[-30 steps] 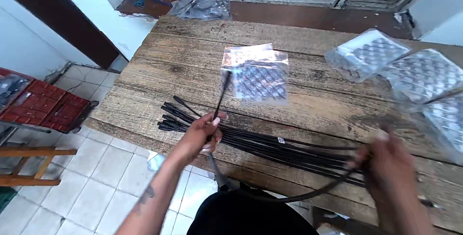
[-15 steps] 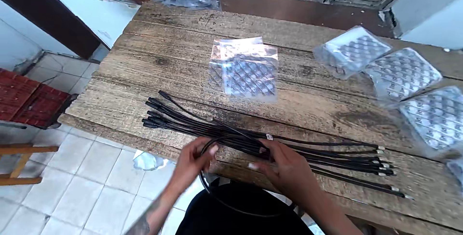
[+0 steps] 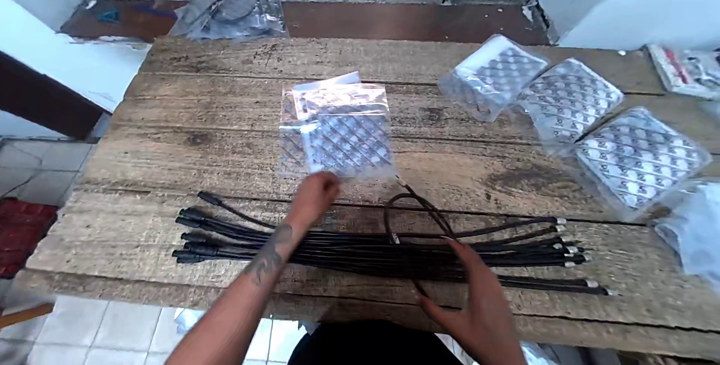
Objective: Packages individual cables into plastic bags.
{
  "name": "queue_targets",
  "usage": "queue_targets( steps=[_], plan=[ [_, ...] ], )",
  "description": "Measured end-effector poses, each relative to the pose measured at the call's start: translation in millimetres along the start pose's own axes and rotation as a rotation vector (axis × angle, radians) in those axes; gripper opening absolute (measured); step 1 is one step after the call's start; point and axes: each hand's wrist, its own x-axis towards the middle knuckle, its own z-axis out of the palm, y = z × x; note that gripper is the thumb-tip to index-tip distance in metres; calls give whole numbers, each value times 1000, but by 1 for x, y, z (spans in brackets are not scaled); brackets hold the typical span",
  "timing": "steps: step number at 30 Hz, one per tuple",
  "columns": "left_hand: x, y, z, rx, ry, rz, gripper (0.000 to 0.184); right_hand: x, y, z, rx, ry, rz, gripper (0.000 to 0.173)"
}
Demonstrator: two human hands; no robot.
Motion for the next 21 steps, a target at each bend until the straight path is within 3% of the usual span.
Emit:
queue_targets(
  steps=[3, 7, 11, 14, 19, 21],
  plan=[
    [59, -48, -3, 50, 54, 187, 27, 7, 19, -13, -112, 13, -4, 102],
    [72, -62, 24, 57, 139, 306, 10, 17, 10, -10, -119, -4, -33, 96],
    [63, -40, 18, 57, 246, 336, 6, 33, -13, -4, -117, -19, -86, 96],
    [48, -17, 0, 249, 180, 340, 17, 35, -29, -12, -148, -41, -135, 94],
    [17, -47, 0, 463, 304, 509, 22, 19, -50, -26, -137, -192, -216, 93],
    [-9, -42, 13, 556, 408, 556, 26, 16, -54, -17, -128, -171, -256, 92]
  ],
)
